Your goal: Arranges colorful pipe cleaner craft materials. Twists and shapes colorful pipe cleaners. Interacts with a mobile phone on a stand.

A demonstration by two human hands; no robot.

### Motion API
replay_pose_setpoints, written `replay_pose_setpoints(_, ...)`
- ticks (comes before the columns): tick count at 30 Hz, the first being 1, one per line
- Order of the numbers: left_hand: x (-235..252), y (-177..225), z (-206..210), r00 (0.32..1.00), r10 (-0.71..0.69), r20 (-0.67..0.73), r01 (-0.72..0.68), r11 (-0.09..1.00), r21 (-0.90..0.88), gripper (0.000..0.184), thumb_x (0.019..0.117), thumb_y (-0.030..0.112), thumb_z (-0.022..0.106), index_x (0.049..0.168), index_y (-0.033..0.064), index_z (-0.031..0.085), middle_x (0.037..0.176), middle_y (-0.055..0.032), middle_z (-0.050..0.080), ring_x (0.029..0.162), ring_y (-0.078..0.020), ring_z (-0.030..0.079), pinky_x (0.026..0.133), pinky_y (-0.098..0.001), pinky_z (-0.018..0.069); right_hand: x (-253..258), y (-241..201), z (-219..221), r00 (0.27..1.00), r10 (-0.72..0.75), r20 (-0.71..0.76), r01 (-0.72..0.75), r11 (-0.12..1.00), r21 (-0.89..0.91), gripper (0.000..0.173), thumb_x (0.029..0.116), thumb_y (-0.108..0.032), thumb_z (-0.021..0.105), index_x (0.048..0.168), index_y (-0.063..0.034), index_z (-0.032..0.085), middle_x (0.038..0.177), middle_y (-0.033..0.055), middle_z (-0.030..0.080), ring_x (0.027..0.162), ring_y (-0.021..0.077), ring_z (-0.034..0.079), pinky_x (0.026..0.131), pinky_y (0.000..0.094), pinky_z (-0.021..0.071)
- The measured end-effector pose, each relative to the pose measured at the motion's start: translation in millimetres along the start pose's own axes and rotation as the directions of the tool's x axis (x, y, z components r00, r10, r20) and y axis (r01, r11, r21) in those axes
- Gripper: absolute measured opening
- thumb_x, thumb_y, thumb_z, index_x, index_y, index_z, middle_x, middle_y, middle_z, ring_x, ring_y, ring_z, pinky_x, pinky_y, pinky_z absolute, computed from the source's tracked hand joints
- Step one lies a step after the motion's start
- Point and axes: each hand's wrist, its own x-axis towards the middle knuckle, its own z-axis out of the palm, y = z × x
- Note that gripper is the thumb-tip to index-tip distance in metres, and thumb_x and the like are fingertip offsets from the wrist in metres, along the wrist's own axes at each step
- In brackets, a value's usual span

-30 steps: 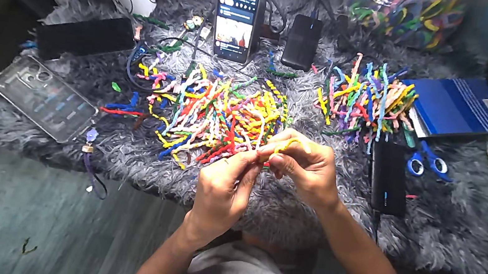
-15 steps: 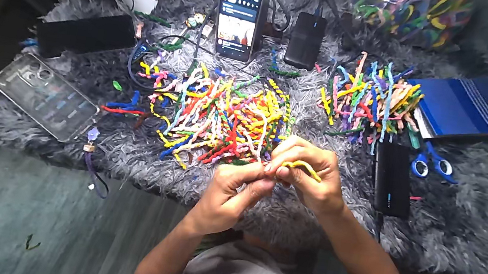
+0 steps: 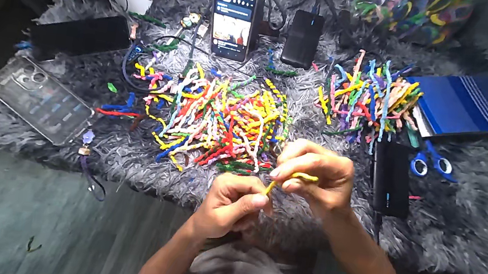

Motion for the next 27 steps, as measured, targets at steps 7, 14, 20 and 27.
replay_pose_setpoints(7, -3, 6, 2, 0.960, 0.245, -0.136, -0.042, 0.605, 0.795, 0.027, 0.1079, 0.020, 0.052, 0.104, -0.0012, 0.069, 0.089, -0.0036, 0.072, 0.087, 0.0012, 0.067, 0.083, -0.0173, 0.0550, -2, 3, 6, 0.996, -0.079, -0.050, 0.060, 0.950, -0.305, 0.009, 0.0937, -0.007, 0.073, 0.095, 0.0013, 0.075, 0.093, 0.0038, 0.069, 0.085, 0.0019, 0.067, 0.074, 0.0156, 0.0584)
replay_pose_setpoints(14, -3, 7, 10, 0.957, 0.140, -0.255, 0.060, 0.763, 0.644, 0.023, 0.1091, 0.015, 0.047, 0.105, -0.0003, 0.064, 0.088, 0.0056, 0.063, 0.078, 0.0075, 0.057, 0.072, -0.0111, 0.0489, -3, 6, 7, 0.995, -0.099, -0.029, 0.081, 0.926, -0.370, 0.011, 0.0927, -0.008, 0.074, 0.090, 0.0020, 0.072, 0.090, 0.0047, 0.069, 0.084, 0.0016, 0.066, 0.074, 0.0144, 0.0568)
replay_pose_setpoints(20, -3, 1, 20, 0.965, 0.235, -0.118, -0.124, 0.800, 0.587, 0.024, 0.1092, 0.014, 0.046, 0.108, -0.0028, 0.063, 0.091, 0.0002, 0.067, 0.082, 0.0103, 0.055, 0.074, -0.0074, 0.0448, -4, -1, 1, 0.982, 0.180, -0.049, -0.169, 0.969, 0.178, 0.008, 0.0959, -0.015, 0.069, 0.092, -0.0115, 0.076, 0.088, -0.0073, 0.068, 0.079, -0.0030, 0.063, 0.069, 0.0132, 0.0541)
replay_pose_setpoints(27, -4, -4, 14, 0.990, 0.137, -0.029, -0.116, 0.918, 0.379, 0.027, 0.1111, 0.020, 0.043, 0.105, 0.0010, 0.062, 0.087, 0.0055, 0.062, 0.077, 0.0137, 0.048, 0.069, -0.0049, 0.0385, -3, 0, -1, 0.987, 0.163, -0.017, -0.156, 0.965, 0.211, 0.010, 0.0940, -0.015, 0.071, 0.085, -0.0107, 0.075, 0.081, -0.0089, 0.067, 0.079, -0.0039, 0.063, 0.073, 0.0139, 0.0530)
